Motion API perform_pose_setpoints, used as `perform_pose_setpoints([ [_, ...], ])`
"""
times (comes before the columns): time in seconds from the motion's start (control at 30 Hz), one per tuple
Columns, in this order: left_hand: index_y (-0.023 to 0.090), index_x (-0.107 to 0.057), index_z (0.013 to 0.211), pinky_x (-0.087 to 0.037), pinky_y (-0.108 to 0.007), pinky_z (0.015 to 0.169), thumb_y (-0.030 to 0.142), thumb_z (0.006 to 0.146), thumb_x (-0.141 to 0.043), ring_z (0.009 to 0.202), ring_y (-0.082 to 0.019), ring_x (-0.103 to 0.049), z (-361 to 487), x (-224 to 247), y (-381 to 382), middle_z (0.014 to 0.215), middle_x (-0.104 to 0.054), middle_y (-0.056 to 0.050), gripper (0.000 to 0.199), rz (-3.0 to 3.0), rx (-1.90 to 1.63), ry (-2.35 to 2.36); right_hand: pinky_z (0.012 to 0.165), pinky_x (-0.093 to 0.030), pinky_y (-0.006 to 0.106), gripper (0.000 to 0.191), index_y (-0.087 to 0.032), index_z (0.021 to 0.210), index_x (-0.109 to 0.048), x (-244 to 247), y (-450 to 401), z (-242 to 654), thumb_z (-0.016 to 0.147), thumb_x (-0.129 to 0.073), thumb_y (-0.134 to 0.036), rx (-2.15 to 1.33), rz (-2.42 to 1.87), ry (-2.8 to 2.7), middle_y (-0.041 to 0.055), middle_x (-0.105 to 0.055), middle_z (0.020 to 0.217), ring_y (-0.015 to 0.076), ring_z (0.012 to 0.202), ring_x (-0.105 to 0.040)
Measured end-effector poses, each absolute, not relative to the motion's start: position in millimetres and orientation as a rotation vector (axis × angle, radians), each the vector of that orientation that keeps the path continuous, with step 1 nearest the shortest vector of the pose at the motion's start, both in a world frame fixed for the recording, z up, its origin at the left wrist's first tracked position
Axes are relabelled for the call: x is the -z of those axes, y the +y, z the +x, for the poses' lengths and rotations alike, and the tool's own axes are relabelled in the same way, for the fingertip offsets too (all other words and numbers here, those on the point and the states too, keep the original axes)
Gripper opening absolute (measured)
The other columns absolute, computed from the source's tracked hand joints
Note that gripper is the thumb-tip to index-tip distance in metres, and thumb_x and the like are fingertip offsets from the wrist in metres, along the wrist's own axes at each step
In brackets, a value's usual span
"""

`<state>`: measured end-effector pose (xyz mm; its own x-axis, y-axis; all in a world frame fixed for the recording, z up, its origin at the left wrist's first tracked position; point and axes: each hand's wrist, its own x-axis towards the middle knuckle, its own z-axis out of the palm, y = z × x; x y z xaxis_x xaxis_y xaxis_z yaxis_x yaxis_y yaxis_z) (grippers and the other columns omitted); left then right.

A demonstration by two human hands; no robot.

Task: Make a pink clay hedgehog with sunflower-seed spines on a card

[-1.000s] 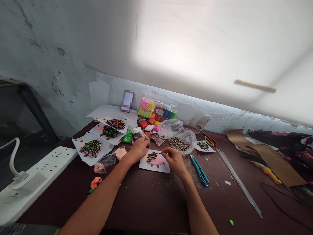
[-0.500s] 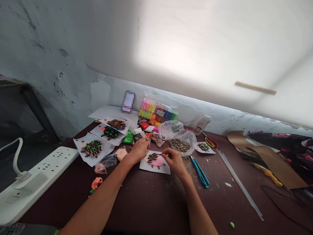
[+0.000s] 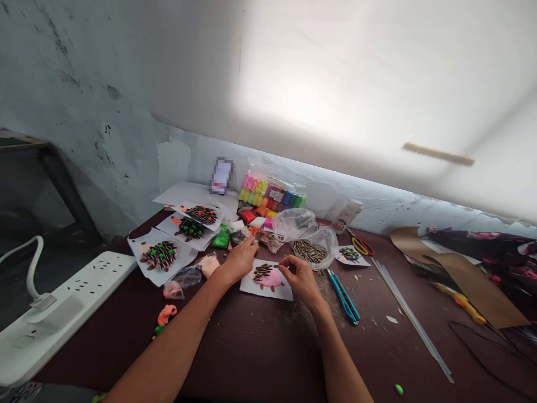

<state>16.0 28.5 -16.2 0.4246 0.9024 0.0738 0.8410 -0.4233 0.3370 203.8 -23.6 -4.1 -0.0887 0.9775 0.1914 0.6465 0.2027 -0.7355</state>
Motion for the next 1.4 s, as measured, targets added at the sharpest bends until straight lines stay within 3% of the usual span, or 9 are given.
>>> perform_pose_setpoints([
  [0.27,0.014,-0.063,0.108,-0.046,-0.038,0.091,0.005,0.085,-0.036,0.109,-0.026,-0.053,17.5,15.4,26.8,0.117,-0.058,-0.015,0.036,2.458,-0.296,1.623,0.05,-0.032,0.022,0.014,-0.018,0.073,-0.063,4.9,-23.6,204.9,0.075,-0.053,-0.027,-0.636,-1.519,-1.805,-0.0021,-0.058,0.06,0.0106,0.053,-0.046],
  [1.4,0.012,-0.061,0.1,-0.047,-0.034,0.085,0.009,0.084,-0.043,0.102,-0.025,-0.059,15.0,12.4,29.4,0.109,-0.058,-0.015,0.024,2.391,-0.248,1.673,0.05,-0.032,0.021,0.013,-0.018,0.073,-0.064,4.2,-23.4,205.7,0.076,-0.054,-0.025,-0.63,-1.512,-1.846,-0.0021,-0.059,0.061,0.01,0.052,-0.046],
])
